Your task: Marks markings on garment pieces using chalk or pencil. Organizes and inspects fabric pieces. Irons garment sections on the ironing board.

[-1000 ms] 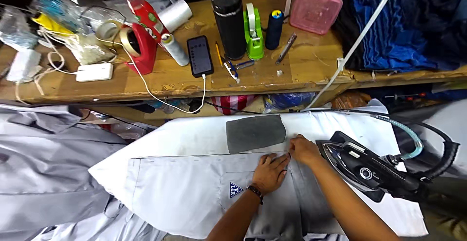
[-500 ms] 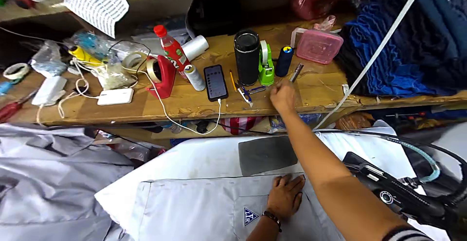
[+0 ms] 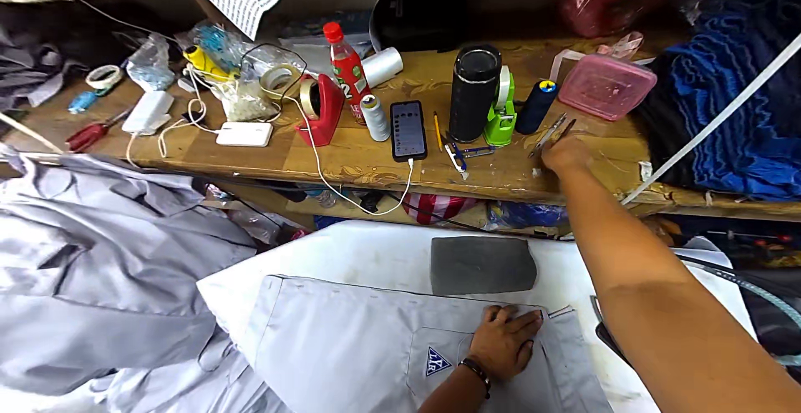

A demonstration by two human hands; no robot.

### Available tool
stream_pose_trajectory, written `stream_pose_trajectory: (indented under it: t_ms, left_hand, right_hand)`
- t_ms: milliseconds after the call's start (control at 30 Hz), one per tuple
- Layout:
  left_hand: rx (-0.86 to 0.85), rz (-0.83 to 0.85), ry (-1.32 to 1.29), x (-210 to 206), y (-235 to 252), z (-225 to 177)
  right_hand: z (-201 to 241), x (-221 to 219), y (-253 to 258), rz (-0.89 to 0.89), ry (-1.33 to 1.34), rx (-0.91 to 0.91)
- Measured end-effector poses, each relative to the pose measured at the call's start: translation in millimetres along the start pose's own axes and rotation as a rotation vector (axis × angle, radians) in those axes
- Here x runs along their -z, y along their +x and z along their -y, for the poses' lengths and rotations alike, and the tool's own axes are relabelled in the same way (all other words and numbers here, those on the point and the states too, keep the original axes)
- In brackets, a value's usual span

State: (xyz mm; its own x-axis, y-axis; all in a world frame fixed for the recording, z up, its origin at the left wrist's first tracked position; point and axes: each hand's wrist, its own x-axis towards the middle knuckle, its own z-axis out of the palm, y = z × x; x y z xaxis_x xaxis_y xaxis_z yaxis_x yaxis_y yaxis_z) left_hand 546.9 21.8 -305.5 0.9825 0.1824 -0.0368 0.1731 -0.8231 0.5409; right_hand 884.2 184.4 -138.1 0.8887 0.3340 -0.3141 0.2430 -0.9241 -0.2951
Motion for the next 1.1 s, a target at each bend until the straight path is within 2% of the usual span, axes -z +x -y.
stream_pose_trajectory:
  t_ms: [100,167,233,300,367,467,600,700,833,1100]
  left_hand:
    - [0.002,0.013,0.006,0.5,0.7,-1.4]
    - [0.001,0.014,-0.004,1.7,1.4,-1.8]
    - [0.01,0.009,-0.007,3.7,2.7,-1.6]
    - [0.004,0.001,0.005,4.4,1.7,-3.0]
    - [0.002,0.008,0.03,5.6,0.8,-3.0]
    - [0.006,0.023,0.026,6.9,1.5,-3.0]
    - [0.013,0.019,0.011,2.8,1.7,-0.7]
    - [-0.01,-0.022,0.039,0.5,0.9,0.2]
    - [-0.022,-0.055,0.068,-0.4,0.8,1.7]
    - [-0.033,-0.067,0.101,-0.4,0.4,1.8]
  right_hand:
    - [-22.1,2.2,-8.7,-0.137,0.38,0.017]
    - [-40.2,-8.0,-33.0,-0.254,0.699,0.15]
    - [-60.9,-20.2,-73.2,-0.201,0.973,0.315]
    - [-91.4,-38.4,-113.0,-0.104,1.101,0.467]
    - [-133.5,-61.2,-145.7,0.02,1.101,0.54]
    - [-187.2,-89.5,-184.0,0.148,1.11,0.431]
    - [-234.3,-129.9,-211.5,0.112,1.106,0.279]
    - [-251.6,-151.8,-221.2,0.03,1.063,0.257]
    - [-262.7,-176.6,-221.9,-0.097,0.96,0.331]
    - [-264.7,-183.0,-222.0,-0.138,0.766,0.455]
